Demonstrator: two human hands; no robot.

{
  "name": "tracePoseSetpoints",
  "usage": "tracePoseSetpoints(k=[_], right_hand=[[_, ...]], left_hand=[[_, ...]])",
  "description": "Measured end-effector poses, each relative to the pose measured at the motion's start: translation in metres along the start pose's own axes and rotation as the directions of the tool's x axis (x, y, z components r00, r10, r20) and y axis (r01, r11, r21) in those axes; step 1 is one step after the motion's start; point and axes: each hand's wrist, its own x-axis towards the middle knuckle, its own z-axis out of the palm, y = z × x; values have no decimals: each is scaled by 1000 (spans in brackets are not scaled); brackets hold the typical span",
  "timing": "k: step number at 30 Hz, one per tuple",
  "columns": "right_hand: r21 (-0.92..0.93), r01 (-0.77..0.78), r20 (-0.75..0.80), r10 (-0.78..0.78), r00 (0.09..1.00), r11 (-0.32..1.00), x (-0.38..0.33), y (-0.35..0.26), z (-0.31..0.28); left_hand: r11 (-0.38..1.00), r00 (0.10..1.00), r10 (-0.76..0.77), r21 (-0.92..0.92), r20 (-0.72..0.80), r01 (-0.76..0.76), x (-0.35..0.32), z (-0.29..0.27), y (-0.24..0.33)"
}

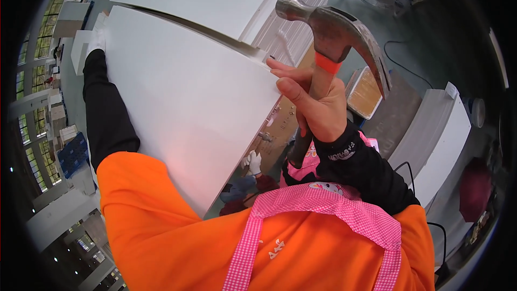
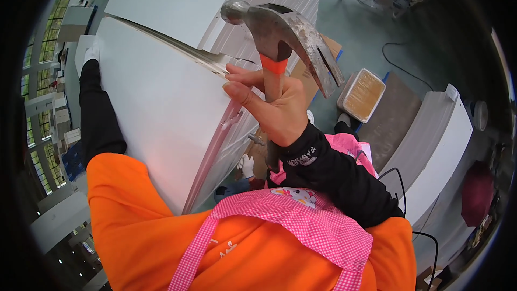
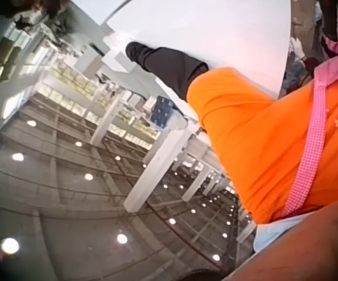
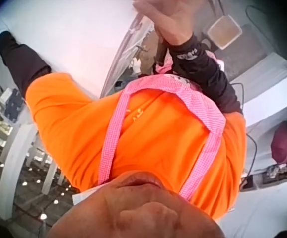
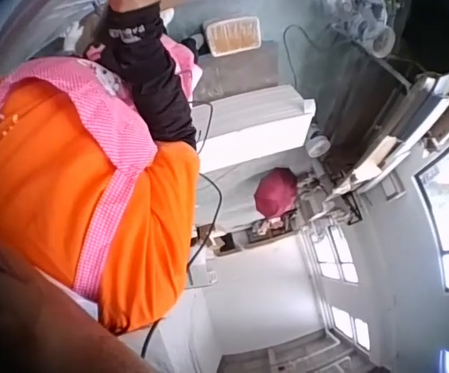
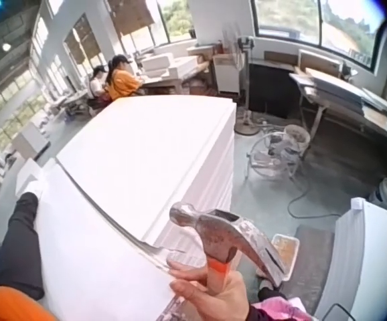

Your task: Assembling white wooden panels by hammering and inserting hardware.

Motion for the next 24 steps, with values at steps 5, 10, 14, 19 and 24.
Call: tracePoseSetpoints(k=[5, 10, 14, 19, 24], right_hand=[[38, -26, 21, 25, 999, 999, 3, 4, -4], [46, 4, -11, -4, 1000, 999, 2, 13, -8], [28, 157, -118, -153, 981, 987, -12, 35, -22], [-274, 280, 86, -266, 960, 920, -36, 105, -72], [34, 329, 370, -317, 873, 944, -44, 163, -68]], left_hand=[[995, 996, -89, 50, -31, 91, 6, -4, 2], [998, 997, -69, 8, -32, 69, 7, 13, 5], [994, 994, -88, -74, -69, 83, 13, 9, -24], [995, 997, -58, -90, -60, 52, 13, 23, -5], [996, 995, -92, -16, -42, 92, 14, -6, -21]])
